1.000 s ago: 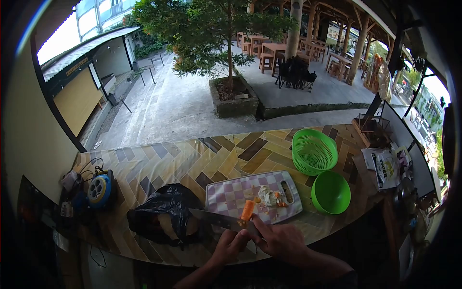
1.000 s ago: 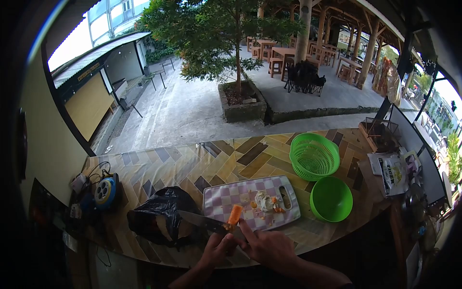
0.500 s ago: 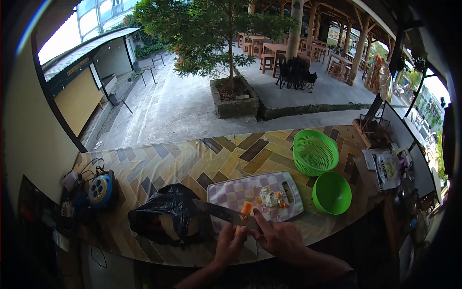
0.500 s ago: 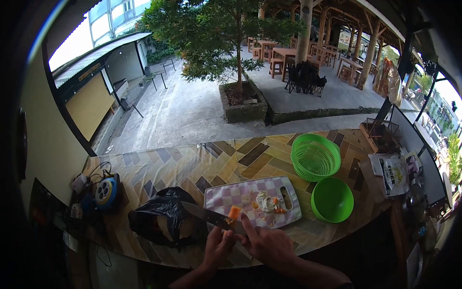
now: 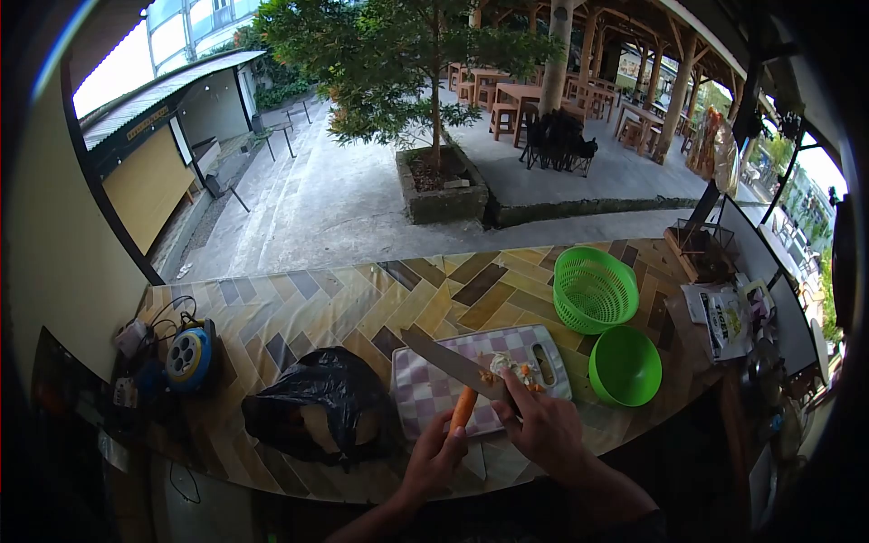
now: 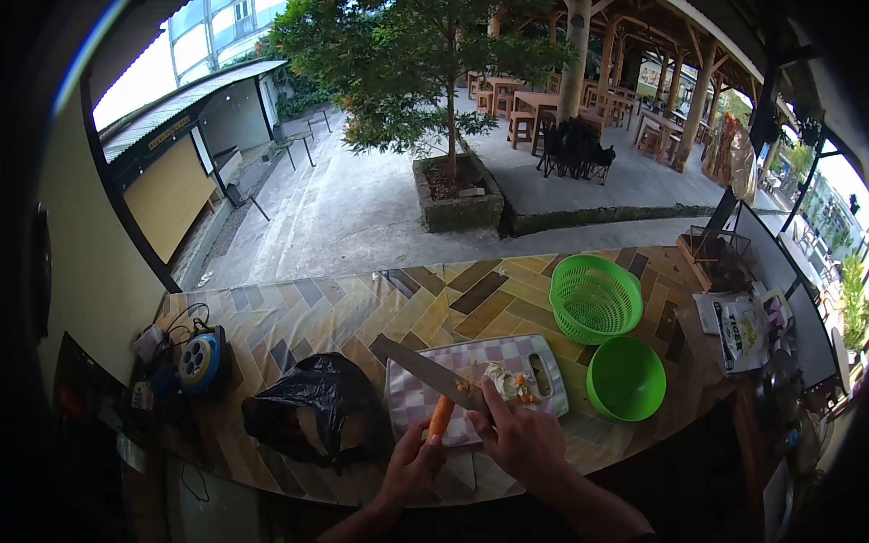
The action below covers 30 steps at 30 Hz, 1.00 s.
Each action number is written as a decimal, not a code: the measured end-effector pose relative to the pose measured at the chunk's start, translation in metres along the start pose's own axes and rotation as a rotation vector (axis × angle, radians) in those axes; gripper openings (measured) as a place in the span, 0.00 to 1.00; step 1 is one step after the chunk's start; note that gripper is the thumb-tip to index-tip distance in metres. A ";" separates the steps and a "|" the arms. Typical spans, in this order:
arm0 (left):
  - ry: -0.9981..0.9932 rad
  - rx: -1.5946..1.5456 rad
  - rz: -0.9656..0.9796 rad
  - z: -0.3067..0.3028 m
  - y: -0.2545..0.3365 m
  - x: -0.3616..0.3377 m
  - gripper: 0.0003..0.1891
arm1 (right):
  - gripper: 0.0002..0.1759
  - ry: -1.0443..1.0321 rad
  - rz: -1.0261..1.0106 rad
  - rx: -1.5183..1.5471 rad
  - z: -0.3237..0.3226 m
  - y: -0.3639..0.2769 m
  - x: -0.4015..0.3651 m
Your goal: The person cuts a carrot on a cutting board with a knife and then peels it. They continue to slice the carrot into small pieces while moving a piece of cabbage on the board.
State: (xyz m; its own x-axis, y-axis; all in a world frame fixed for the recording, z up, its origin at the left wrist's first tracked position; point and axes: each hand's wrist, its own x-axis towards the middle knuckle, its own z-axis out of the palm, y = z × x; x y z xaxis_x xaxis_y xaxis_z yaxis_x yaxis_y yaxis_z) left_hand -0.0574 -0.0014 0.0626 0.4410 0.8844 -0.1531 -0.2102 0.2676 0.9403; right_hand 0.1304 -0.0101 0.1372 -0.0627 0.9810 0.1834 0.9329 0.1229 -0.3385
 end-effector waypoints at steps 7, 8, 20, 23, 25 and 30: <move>-0.089 -0.204 0.049 0.001 -0.007 0.005 0.21 | 0.29 -0.140 -0.044 0.128 0.006 0.002 -0.009; -0.096 -0.205 0.039 0.001 -0.005 0.004 0.20 | 0.30 -0.198 -0.053 0.104 0.007 -0.002 -0.011; -0.039 -0.287 -0.069 -0.005 -0.010 -0.005 0.11 | 0.30 -0.076 -0.224 -0.076 0.009 -0.013 -0.021; -0.007 -0.107 -0.013 -0.004 -0.017 -0.004 0.16 | 0.29 -0.090 -0.224 -0.102 0.006 -0.015 -0.022; 0.017 -0.028 0.026 -0.002 -0.012 -0.004 0.18 | 0.29 -0.089 -0.223 -0.116 0.005 -0.017 -0.022; 0.132 0.260 0.142 -0.001 -0.017 -0.005 0.17 | 0.29 -0.091 -0.207 -0.134 0.007 -0.019 -0.025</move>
State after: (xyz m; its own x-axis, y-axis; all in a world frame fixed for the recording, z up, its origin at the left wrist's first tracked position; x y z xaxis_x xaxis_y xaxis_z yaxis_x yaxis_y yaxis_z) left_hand -0.0570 -0.0100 0.0475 0.3032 0.9522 -0.0373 -0.0238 0.0467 0.9986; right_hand 0.1121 -0.0355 0.1328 -0.2829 0.9473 0.1502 0.9351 0.3073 -0.1765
